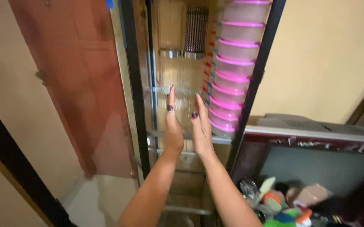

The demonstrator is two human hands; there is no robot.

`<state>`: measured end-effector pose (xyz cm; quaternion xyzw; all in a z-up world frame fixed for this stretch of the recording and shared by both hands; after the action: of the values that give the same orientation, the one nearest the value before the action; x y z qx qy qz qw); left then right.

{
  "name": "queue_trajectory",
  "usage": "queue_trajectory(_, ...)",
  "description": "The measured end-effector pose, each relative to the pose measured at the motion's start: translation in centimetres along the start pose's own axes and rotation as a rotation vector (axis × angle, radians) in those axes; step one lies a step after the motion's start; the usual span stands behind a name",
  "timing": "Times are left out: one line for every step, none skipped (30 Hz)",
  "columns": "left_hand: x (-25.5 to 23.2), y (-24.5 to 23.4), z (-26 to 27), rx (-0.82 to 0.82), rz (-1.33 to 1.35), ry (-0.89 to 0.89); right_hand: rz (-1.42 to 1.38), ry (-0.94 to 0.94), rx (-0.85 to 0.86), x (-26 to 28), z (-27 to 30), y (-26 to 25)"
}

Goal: The person repeatedly takes glass jars and plastic containers from a glass-fronted cabinet and places them on a wooden table. They handle various jars with different lids and colorful plastic containers, moving them one by one from the cabinet to the table.

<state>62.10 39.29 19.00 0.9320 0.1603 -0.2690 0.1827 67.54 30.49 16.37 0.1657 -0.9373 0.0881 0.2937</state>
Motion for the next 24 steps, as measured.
queue_trajectory(0.8, -0.3, -1.5, -0.015, 0.036, -0.009, -0.062, 0.014, -0.001, -1.0, -1.4, 0.4)
queue_trajectory(1.6, -0.7, -2.8, -0.029, 0.072, -0.019, -0.123, 0.028, 0.0, -2.0, -2.8, 0.9)
queue_trajectory(2.4, -1.0, -3.8, -0.035, 0.152, -0.058, -0.124, 0.014, -0.007, -3.0, -4.2, 1.2)
queue_trajectory(3.3, -1.4, -4.8, -0.039, 0.232, -0.098, -0.125, 0.0, -0.013, -4.0, -5.8, 1.6)
queue_trajectory(4.3, -1.6, -5.9, -0.044, 0.314, -0.137, -0.124, -0.015, -0.018, -4.9, -7.3, 2.0)
queue_trajectory(5.0, -1.7, -7.0, -0.035, 0.372, -0.119, -0.079, 0.016, -0.039, -6.1, -8.8, 2.4)
queue_trajectory(5.7, -1.8, -8.3, -0.023, 0.43, -0.099, -0.036, 0.044, -0.061, -7.2, -10.4, 2.8)
queue_trajectory(6.3, -1.9, -9.5, -0.01, 0.487, -0.079, 0.007, 0.073, -0.085, -8.3, -12.2, 3.2)
queue_trajectory(7.3, -2.2, -10.7, -0.067, 0.383, -0.129, 0.047, 0.074, -0.098, -9.6, -13.7, 3.6)
queue_trajectory(8.5, -2.0, -12.5, -0.124, 0.28, -0.178, 0.088, 0.075, -0.111, -10.9, -15.6, 4.0)
queue_trajectory(9.7, -1.9, -14.0, -0.183, 0.174, -0.228, 0.128, 0.08, -0.123, -12.3, -17.2, 4.4)
queue_trajectory(10.7, -1.6, -15.5, -0.187, 0.199, -0.201, 0.103, 0.119, -0.143, -13.9, -18.7, 4.7)
queue_trajectory(11.7, -1.1, -17.3, -0.188, 0.224, -0.169, 0.076, 0.154, -0.166, -15.4, -20.3, 5.0)
queue_trajectory(12.7, -1.0, -18.7, -0.189, 0.249, -0.138, 0.048, 0.189, -0.189, -16.9, -21.8, 5.4)
queue_trajectory(13.9, -1.0, -19.9, -0.218, 0.24, -0.135, 0.028, 0.202, -0.231, -18.3, -23.4, 5.9)
queue_trajectory(15.2, -1.0, -21.1, -0.246, 0.231, -0.132, 0.007, 0.214, -0.273, -19.5, -25.0, 6.4)
queue_trajectory(16.5, -1.0, -22.3, -0.271, 0.225, -0.131, -0.013, 0.227, -0.319, -20.7, -26.2, 6.6)
queue_trajectory(17.9, -1.2, -23.5, -0.308, 0.281, -0.155, 0.039, 0.235, -0.33, -21.7, -27.2, 6.7)
queue_trajectory(19.5, -1.2, -24.5, -0.344, 0.336, -0.186, 0.094, 0.248, -0.343, -22.7, -27.9, 6.8)
queue_trajectory(21.0, -1.3, -25.5, -0.38, 0.391, -0.217, 0.149, 0.261, -0.356, -23.5, -28.6, 6.9)
queue_trajectory(22.4, -1.7, -26.2, -0.413, 0.376, -0.221, 0.157, 0.228, -0.368, -24.0, -29.0, 7.2)
queue_trajectory(23.6, -2.0, -26.9, -0.445, 0.361, -0.226, 0.166, 0.194, -0.38, -24.4, -29.3, 7.4)
queue_trajectory(24.5, -2.3, -27.9, -0.481, 0.347, -0.223, 0.173, 0.153, -0.385, -24.3, -30.0, 7.6)
queue_trajectory(25.3, -2.3, -28.2, -0.523, 0.241, -0.241, 0.218, 0.172, -0.39, -24.2, -30.5, 7.6)
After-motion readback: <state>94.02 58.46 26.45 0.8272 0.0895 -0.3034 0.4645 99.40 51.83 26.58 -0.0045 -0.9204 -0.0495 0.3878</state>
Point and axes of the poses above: each hand's wrist, its own z-axis away from the middle knuckle, its own y-axis out of the palm, x = y × z, the point moved 3 cm from there along -z, towards the middle knuckle
